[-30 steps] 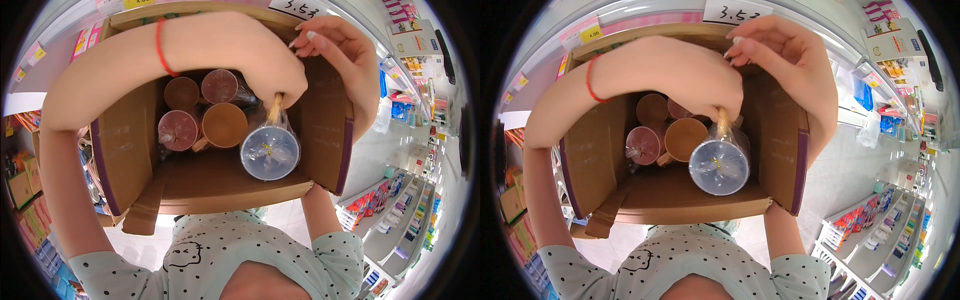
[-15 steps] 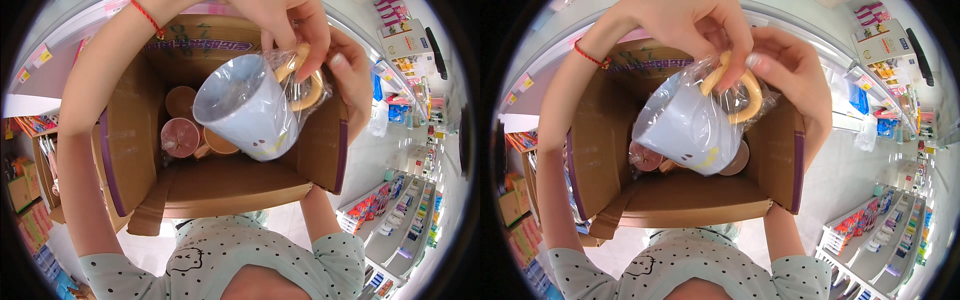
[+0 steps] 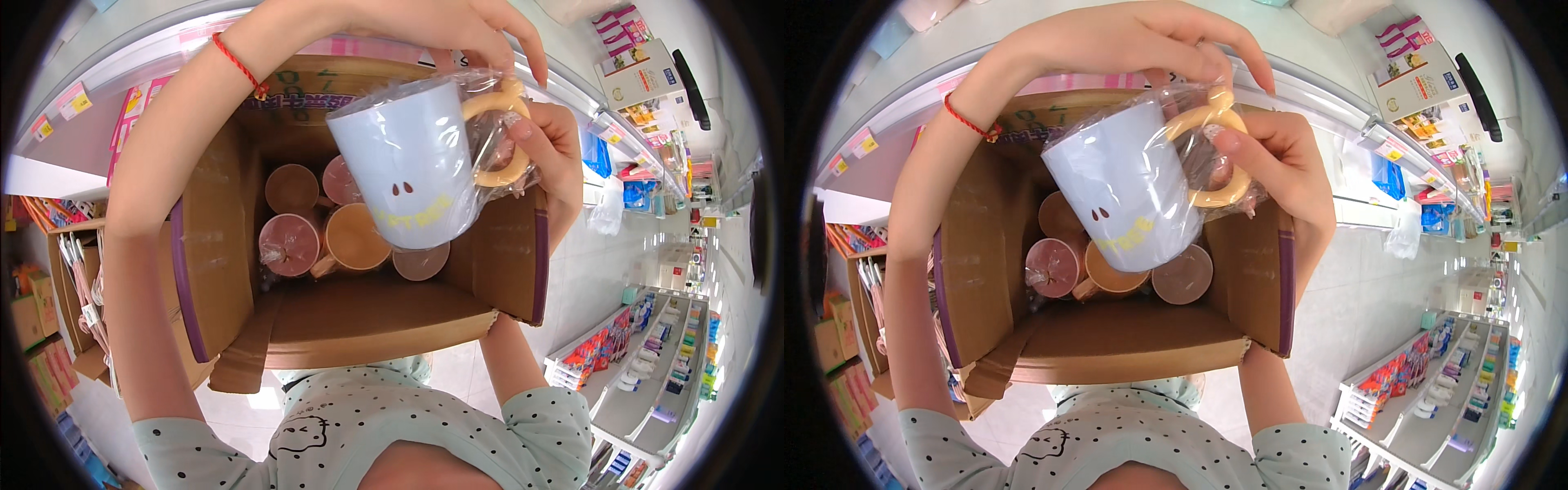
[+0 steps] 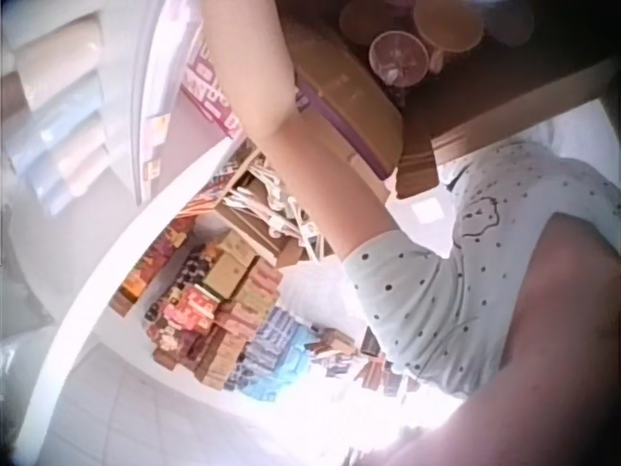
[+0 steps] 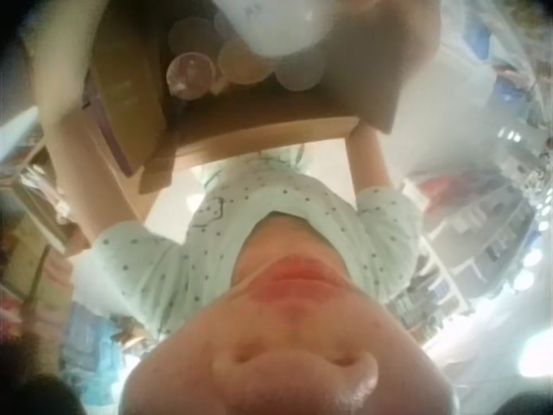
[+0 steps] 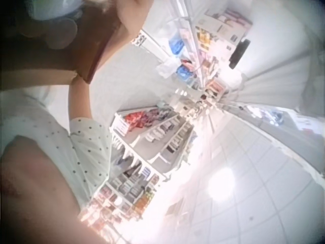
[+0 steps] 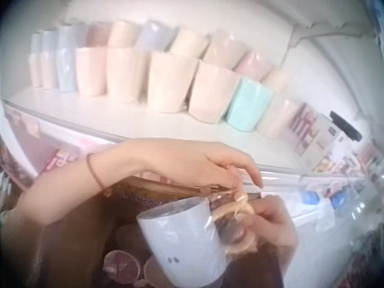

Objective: The person removes mugs from a cardboard box and places them on a store shelf. The person handles mugs of various colors, including pink, blue, and beige, arranging them in rows on the shelf.

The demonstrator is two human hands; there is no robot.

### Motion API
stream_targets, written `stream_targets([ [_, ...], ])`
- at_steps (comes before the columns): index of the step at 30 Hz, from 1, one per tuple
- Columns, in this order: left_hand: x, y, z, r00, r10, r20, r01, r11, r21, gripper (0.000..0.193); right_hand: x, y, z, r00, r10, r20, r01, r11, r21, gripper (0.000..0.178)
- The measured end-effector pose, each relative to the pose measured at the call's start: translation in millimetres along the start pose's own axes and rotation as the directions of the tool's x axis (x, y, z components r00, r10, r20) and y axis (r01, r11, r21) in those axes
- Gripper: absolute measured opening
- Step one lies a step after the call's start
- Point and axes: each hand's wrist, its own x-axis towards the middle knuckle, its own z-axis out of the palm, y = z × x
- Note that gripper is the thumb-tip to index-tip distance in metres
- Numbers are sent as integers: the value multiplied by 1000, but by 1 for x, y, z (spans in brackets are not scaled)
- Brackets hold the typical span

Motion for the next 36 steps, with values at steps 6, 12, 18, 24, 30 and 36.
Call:
stream_targets([
  [6,-17,5,7,883,-393,-256,413,911,23,42,5,3,11,995,-87,-41,93,980,178,30],
  [12,-8,-13,-7,912,242,332,-246,969,-30,52,8,6,-8,998,-50,31,46,991,129,33],
  [18,-23,1,5,980,-34,197,64,987,-150,64,13,4,-9,994,-21,105,7,992,129,34],
  [24,-17,4,2,967,-253,42,255,932,-258,84,4,18,5,938,-184,-293,249,946,205,33],
  [30,-19,8,5,990,-140,-21,120,909,-399,83,18,14,-17,945,-324,46,306,926,221,59],
  [36,-14,1,-1,997,-78,-18,71,963,-261,82,22,10,-35,943,-197,268,156,973,168,36],
])
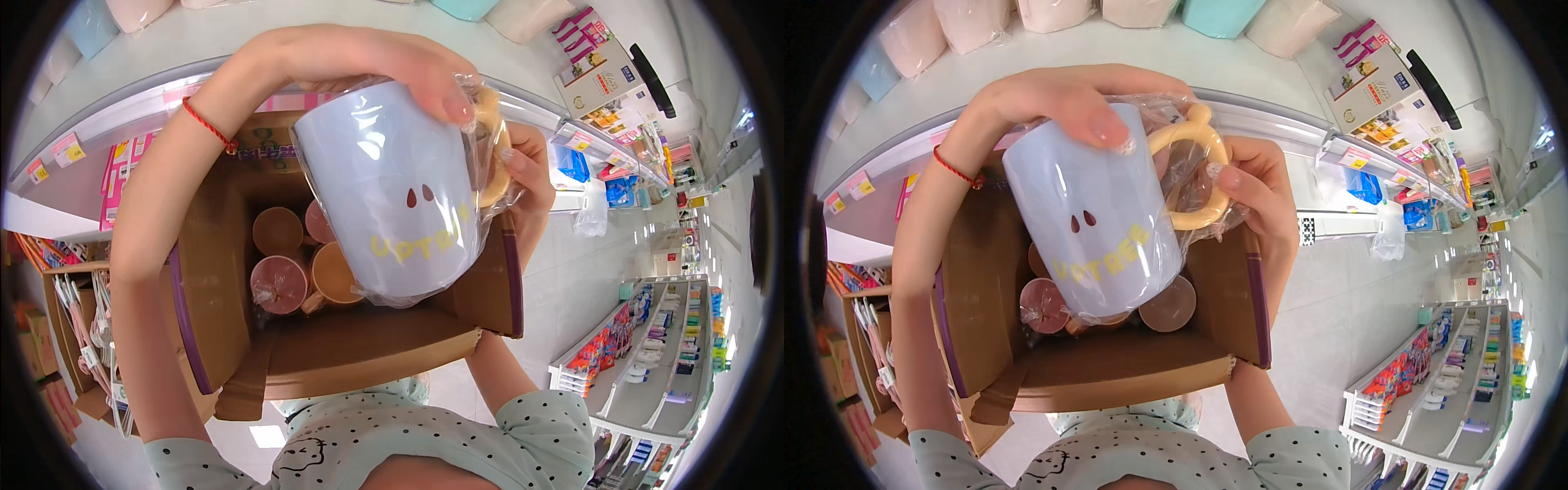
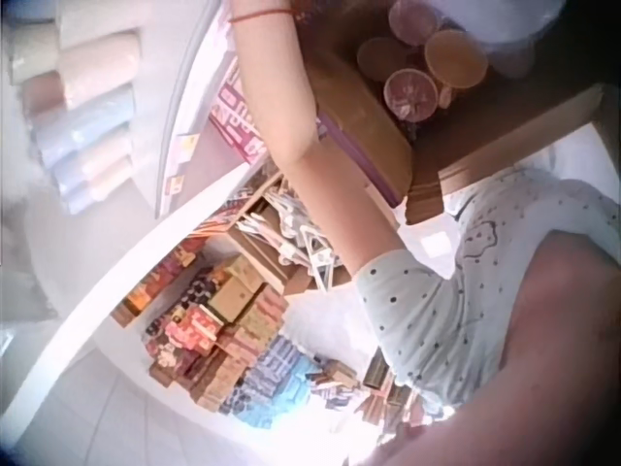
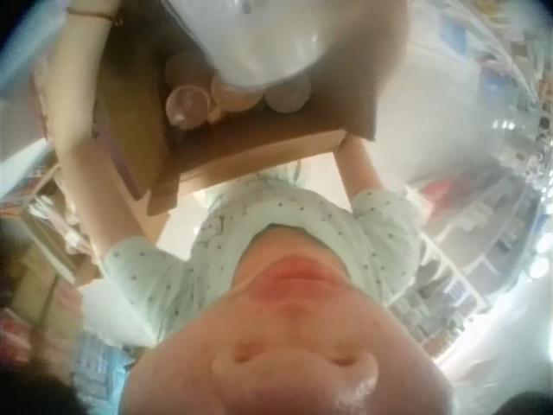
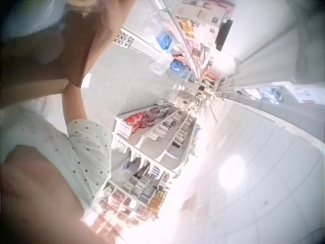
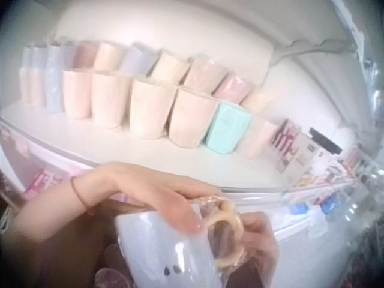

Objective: The person removes mugs from a cardboard box and places them on a store shelf. The person handles mugs of various colors, including pink, blue, and beige, arranging them in rows on the shelf.

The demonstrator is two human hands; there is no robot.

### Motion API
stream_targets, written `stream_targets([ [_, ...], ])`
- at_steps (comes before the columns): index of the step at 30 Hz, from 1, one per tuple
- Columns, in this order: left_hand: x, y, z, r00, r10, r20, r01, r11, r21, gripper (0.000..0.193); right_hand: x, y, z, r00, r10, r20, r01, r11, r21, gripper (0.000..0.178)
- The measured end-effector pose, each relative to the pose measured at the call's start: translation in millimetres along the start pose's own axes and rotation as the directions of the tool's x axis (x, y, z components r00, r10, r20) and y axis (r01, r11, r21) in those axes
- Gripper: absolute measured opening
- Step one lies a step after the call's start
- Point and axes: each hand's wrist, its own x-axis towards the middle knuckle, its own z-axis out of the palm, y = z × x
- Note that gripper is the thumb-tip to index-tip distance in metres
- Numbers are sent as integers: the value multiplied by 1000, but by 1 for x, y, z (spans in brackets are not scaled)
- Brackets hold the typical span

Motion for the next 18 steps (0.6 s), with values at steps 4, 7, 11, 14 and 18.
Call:
stream_targets([
  [4,-1,-3,3,989,80,-121,-96,986,-134,79,-1,-2,9,997,7,-75,-4,999,48,30],
  [7,-2,6,-1,993,120,-12,-118,945,-305,69,-2,-4,14,996,-9,-85,14,998,64,29],
  [11,6,19,-2,990,133,55,-125,983,-136,55,-15,-7,13,976,76,-202,-72,997,25,33],
  [14,-21,6,-5,985,168,-34,-163,981,107,51,7,20,29,973,181,-141,-165,979,121,36],
  [18,9,14,1,965,212,152,-234,961,146,34,-25,-8,19,934,180,-308,-156,983,102,43],
])
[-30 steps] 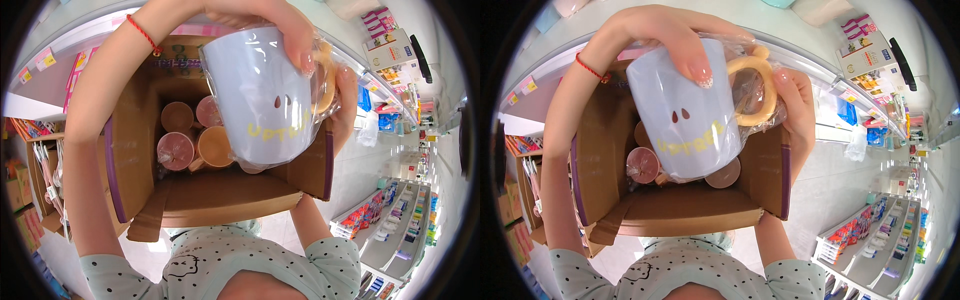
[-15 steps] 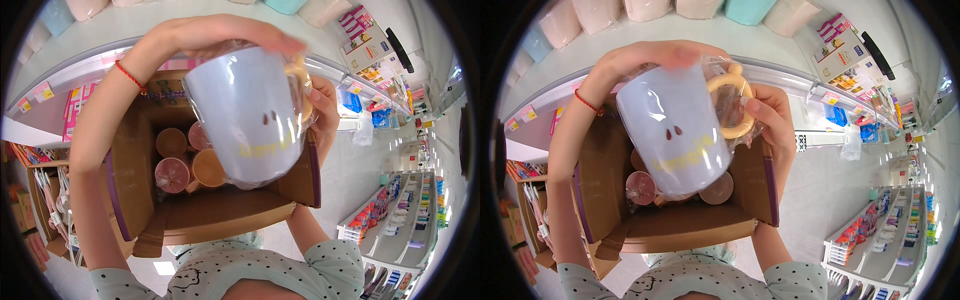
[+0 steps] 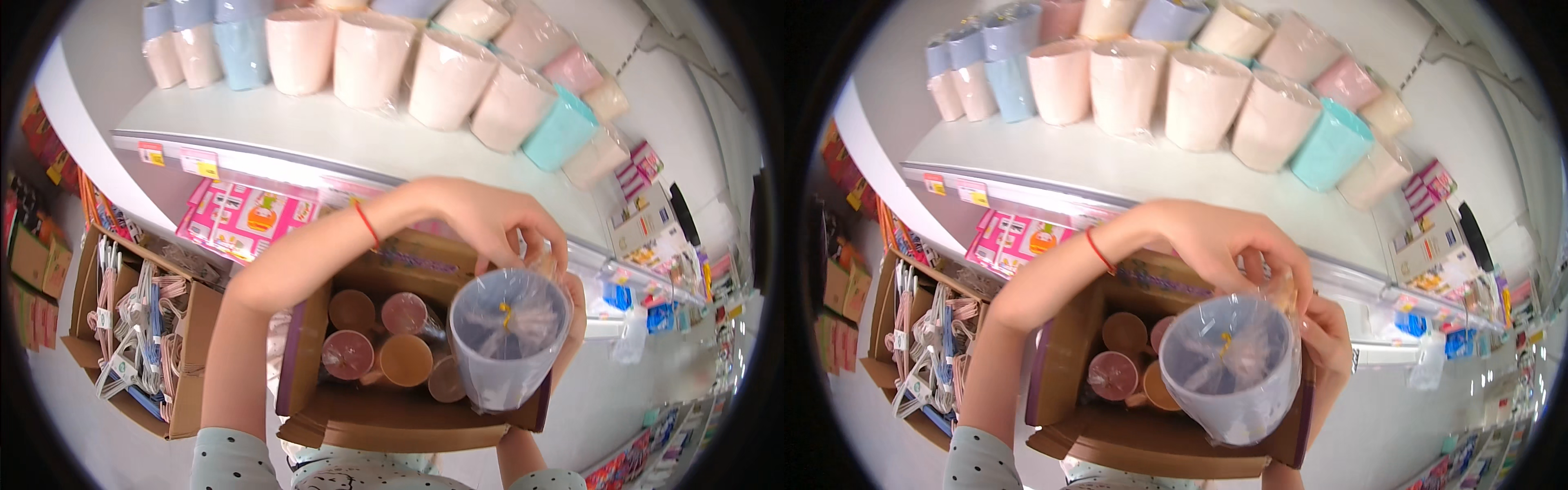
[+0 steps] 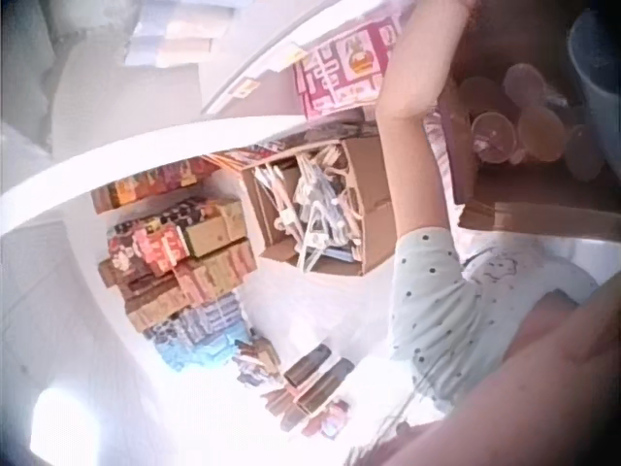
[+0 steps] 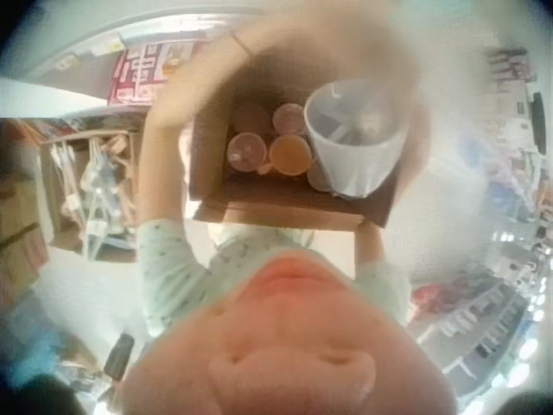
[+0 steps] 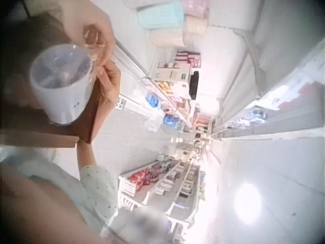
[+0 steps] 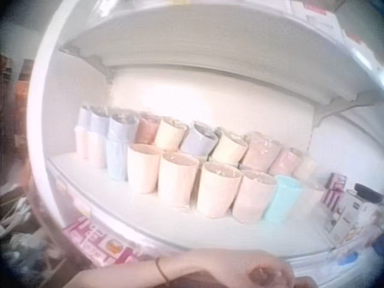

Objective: The person removes mugs from a cardboard box and places them on a store shelf. The person handles mugs of various colors, including pink, blue, and beige, arranging them in rows on the shelf.

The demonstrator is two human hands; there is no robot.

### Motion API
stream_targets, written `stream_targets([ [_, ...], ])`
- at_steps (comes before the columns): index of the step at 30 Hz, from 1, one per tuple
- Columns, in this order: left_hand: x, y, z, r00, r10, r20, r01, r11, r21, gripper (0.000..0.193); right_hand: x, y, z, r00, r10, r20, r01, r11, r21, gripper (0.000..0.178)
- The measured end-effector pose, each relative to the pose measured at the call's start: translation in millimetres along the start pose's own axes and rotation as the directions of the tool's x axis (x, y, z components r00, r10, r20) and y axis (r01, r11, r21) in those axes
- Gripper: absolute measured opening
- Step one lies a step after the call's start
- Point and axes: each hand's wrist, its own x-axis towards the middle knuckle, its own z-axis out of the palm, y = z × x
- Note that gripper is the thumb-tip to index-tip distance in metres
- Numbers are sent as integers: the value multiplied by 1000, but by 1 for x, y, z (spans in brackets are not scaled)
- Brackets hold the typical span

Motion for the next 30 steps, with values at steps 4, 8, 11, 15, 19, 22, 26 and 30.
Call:
stream_targets([
  [4,-23,4,5,992,-83,-98,82,996,-19,25,12,15,10,998,-35,54,30,995,92,51],
  [8,-19,8,2,991,-35,-128,28,998,-55,16,9,4,7,991,-134,-24,136,980,149,61],
  [11,-11,16,-1,986,20,-163,-20,1000,4,11,1,-11,1,955,-271,-120,288,943,168,68],
  [15,-23,11,-4,934,147,-326,-115,987,115,10,4,-29,22,872,-490,-3,489,870,65,93],
  [19,-23,17,-2,838,200,-507,-188,979,75,9,-1,-55,38,698,-711,86,616,535,-579,119],
  [22,-23,12,-11,737,255,-626,-272,960,70,9,9,-87,57,651,-736,188,604,351,-716,110],
  [26,-20,12,-17,444,285,-850,-652,753,-89,20,57,-127,42,662,-748,38,703,602,-379,84],
  [30,-11,-25,-32,272,565,-779,-161,825,542,26,125,-155,58,726,-687,-11,687,725,45,57],
])
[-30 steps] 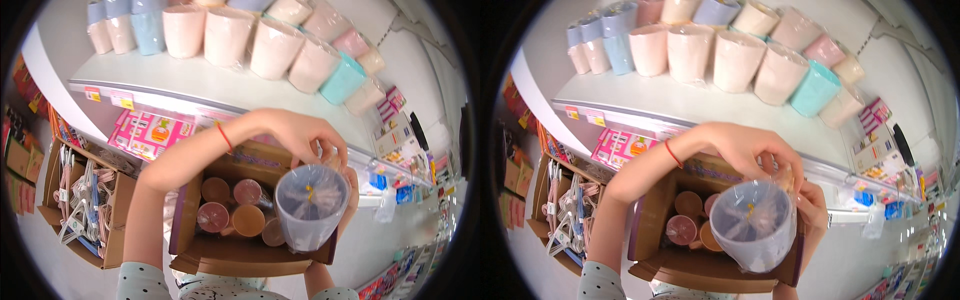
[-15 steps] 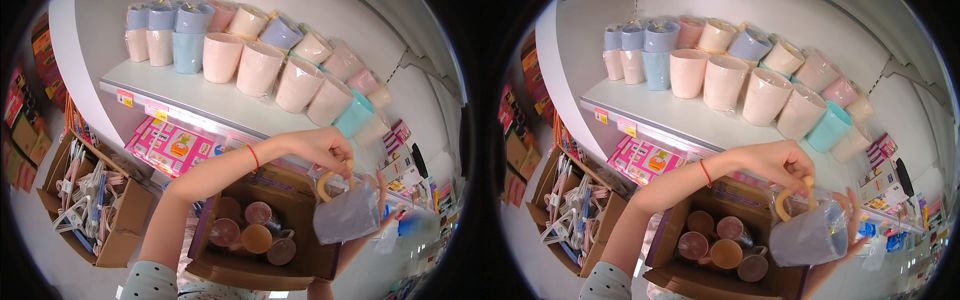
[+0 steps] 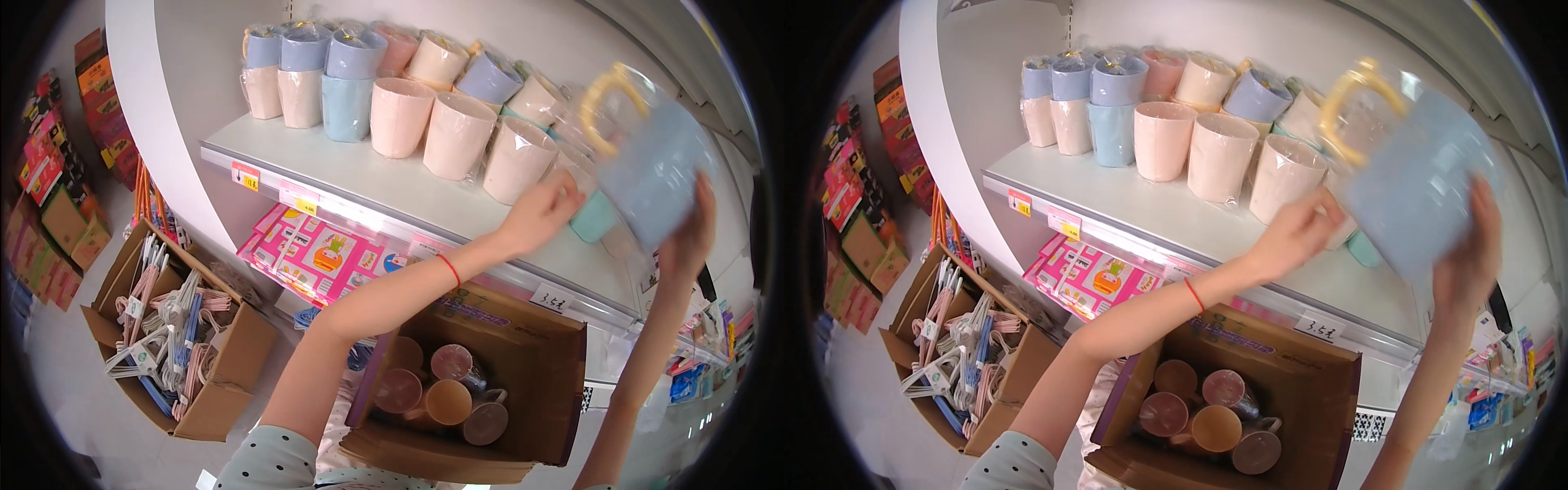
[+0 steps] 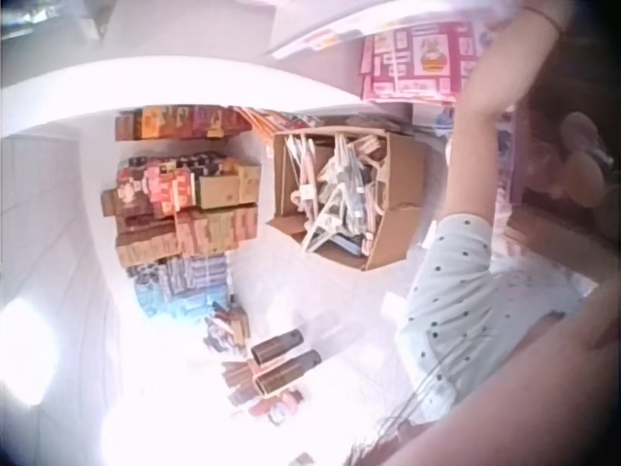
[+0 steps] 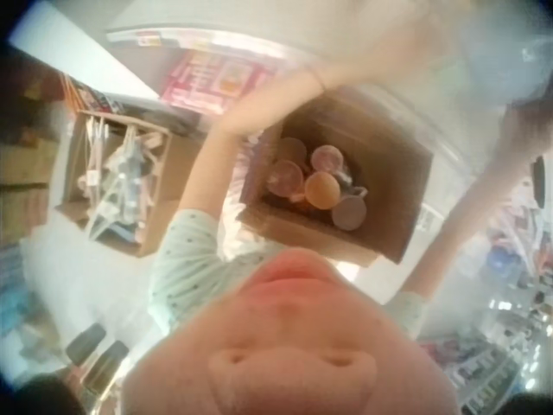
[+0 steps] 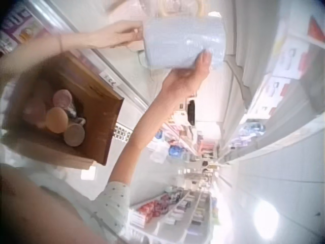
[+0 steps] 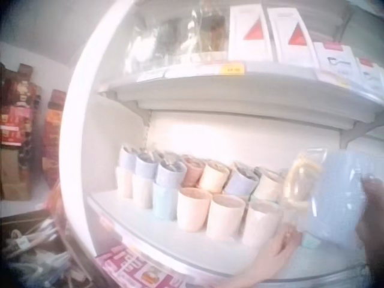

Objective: The person removes mugs from a cardboard box and places them on a store shelf. The person handles mugs of various colors, including pink, blue, and beige, arranging them in rows on the shelf.

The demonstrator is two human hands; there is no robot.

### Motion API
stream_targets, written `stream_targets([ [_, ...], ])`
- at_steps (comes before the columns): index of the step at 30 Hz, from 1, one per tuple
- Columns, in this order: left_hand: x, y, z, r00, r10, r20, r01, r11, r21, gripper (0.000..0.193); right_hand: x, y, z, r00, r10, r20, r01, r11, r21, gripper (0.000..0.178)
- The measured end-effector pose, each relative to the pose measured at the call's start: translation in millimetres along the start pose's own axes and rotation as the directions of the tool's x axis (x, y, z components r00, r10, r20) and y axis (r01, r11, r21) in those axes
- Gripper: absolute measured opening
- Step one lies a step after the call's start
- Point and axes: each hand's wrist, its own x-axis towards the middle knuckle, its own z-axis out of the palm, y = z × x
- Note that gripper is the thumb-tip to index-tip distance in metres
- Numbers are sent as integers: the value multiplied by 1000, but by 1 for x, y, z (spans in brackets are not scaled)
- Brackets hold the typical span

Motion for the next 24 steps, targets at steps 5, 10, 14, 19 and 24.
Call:
stream_targets([
  [5,-14,24,3,890,64,452,-358,712,604,19,14,28,143,906,76,417,122,896,-427,74],
  [10,-19,11,6,858,155,490,-452,682,575,21,35,63,218,930,20,366,178,847,-501,97],
  [14,-17,17,9,847,83,525,-438,668,602,21,54,95,245,938,60,341,173,772,-612,103],
  [19,-17,9,6,836,80,544,-415,741,528,19,59,122,277,933,36,357,225,718,-659,106],
  [24,-17,7,6,855,274,440,-475,755,452,28,59,143,290,939,51,339,213,688,-694,108],
])
